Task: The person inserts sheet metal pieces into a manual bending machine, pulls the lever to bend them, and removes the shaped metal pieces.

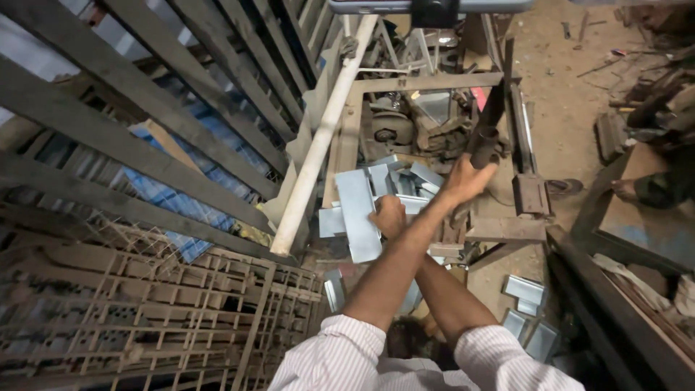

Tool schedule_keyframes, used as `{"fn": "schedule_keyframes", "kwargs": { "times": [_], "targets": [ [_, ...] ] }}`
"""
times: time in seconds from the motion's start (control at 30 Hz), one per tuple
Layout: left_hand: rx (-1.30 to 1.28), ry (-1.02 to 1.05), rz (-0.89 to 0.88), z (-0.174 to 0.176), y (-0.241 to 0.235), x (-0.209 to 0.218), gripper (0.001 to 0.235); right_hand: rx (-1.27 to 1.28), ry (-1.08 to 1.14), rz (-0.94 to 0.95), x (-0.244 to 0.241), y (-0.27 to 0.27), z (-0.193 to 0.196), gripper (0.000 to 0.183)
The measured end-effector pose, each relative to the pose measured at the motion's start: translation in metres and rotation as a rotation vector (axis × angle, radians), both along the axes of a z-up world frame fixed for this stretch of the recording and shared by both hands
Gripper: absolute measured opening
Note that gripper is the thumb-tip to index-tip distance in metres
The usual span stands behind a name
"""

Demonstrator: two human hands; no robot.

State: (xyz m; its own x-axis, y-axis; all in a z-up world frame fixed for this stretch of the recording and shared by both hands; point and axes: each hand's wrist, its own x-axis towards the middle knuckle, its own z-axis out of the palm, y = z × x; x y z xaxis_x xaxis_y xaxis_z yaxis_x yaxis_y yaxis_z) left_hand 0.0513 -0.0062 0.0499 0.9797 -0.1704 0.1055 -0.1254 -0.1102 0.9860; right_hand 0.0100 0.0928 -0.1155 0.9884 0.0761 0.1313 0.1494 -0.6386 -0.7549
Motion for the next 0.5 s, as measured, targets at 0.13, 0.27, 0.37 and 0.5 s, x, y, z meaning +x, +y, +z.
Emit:
{"fn": "schedule_keyframes", "kwargs": {
  "times": [0.13,0.27,0.37,0.5],
  "targets": [
    [0.117,0.147,-0.050,-0.024,-0.003,0.034,0.046,0.147,-0.228,0.093,-0.053,-0.055,0.020,0.025],
    [0.214,0.290,-0.021,-0.073,-0.005,0.095,0.056,-0.056,-0.158,0.204,-0.095,-0.094,0.017,0.021],
    [0.100,0.169,-0.084,-0.083,0.005,0.124,0.043,-0.315,0.076,0.237,-0.126,-0.120,0.008,0.020],
    [-0.003,0.098,-0.104,-0.062,0.010,0.133,0.032,-0.410,0.200,0.094,-0.176,-0.173,0.015,0.022]
  ]
}}
